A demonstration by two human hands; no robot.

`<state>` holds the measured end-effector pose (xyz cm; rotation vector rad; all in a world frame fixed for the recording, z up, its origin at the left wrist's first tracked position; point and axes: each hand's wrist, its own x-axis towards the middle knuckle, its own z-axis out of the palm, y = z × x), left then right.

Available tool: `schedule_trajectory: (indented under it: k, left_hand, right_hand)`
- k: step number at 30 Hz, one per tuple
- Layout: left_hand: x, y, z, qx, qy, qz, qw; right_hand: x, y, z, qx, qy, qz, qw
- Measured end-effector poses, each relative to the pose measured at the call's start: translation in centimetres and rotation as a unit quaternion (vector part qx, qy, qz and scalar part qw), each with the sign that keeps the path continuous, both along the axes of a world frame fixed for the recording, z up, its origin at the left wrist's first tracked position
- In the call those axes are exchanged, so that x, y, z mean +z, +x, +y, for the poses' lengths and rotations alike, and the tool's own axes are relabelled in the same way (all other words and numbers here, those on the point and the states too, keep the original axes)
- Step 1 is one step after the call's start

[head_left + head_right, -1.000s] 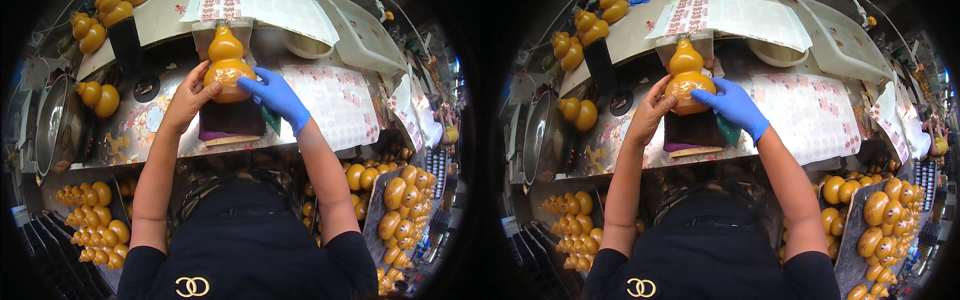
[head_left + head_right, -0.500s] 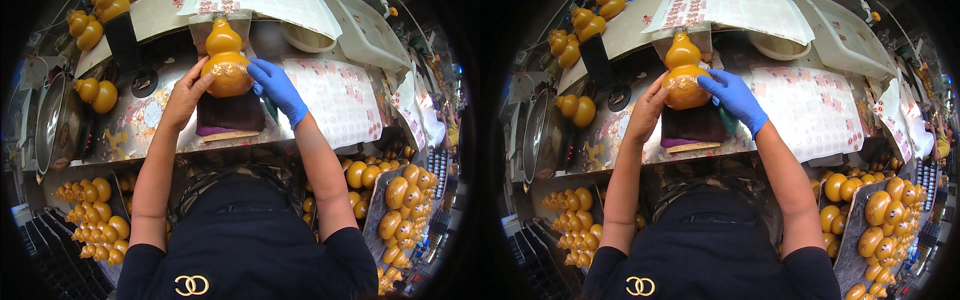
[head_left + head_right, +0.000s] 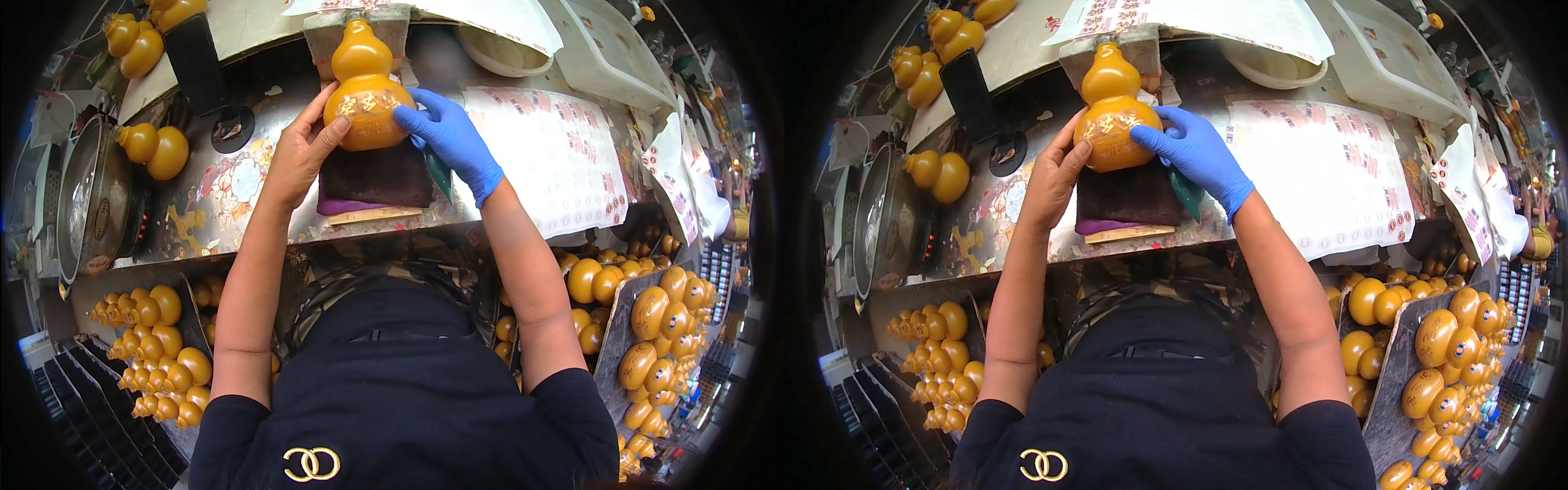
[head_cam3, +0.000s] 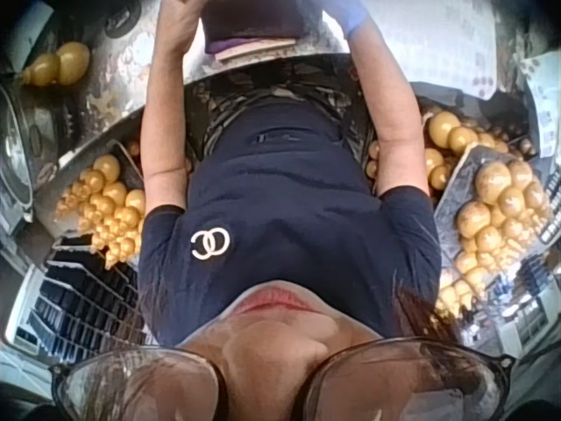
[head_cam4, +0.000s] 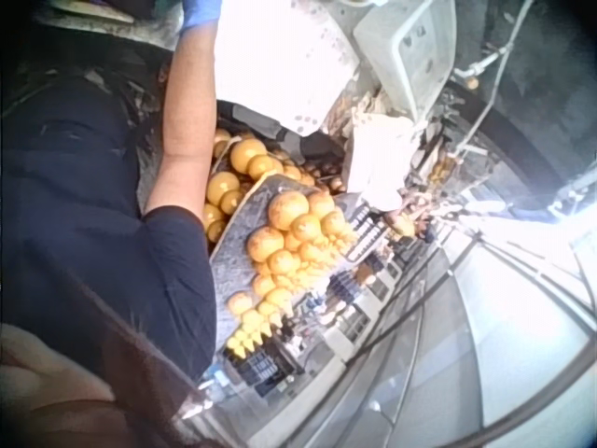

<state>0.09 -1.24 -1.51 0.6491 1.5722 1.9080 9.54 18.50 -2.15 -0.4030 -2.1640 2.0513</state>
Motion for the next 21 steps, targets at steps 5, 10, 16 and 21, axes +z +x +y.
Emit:
schedule_trajectory:
  k: [5,10,16,21]
  left_hand:
    - [-0.7,-0.6,-0.1,-0.002,0.000,-0.015,1.000]
    - [0.0,-0.3,-0.1,-0.014,-0.009,0.020,1.000]
    - [0.6,-0.3,-0.3,-0.032,-0.007,-0.008,0.999]
    - [0.4,-0.4,-0.4,-0.040,0.000,-0.007,0.999]
  right_hand:
    - [-0.1,-0.1,-0.1,-0.009,-0.005,0.003,1.000]
    - [0.3,0.3,-0.5,-0.018,-0.028,-0.018,0.999]
    - [1.2,0.5,-0.9,-0.018,-0.028,-0.037,0.999]
    - [1.1,0.5,-0.9,-0.022,-0.021,-0.037,0.999]
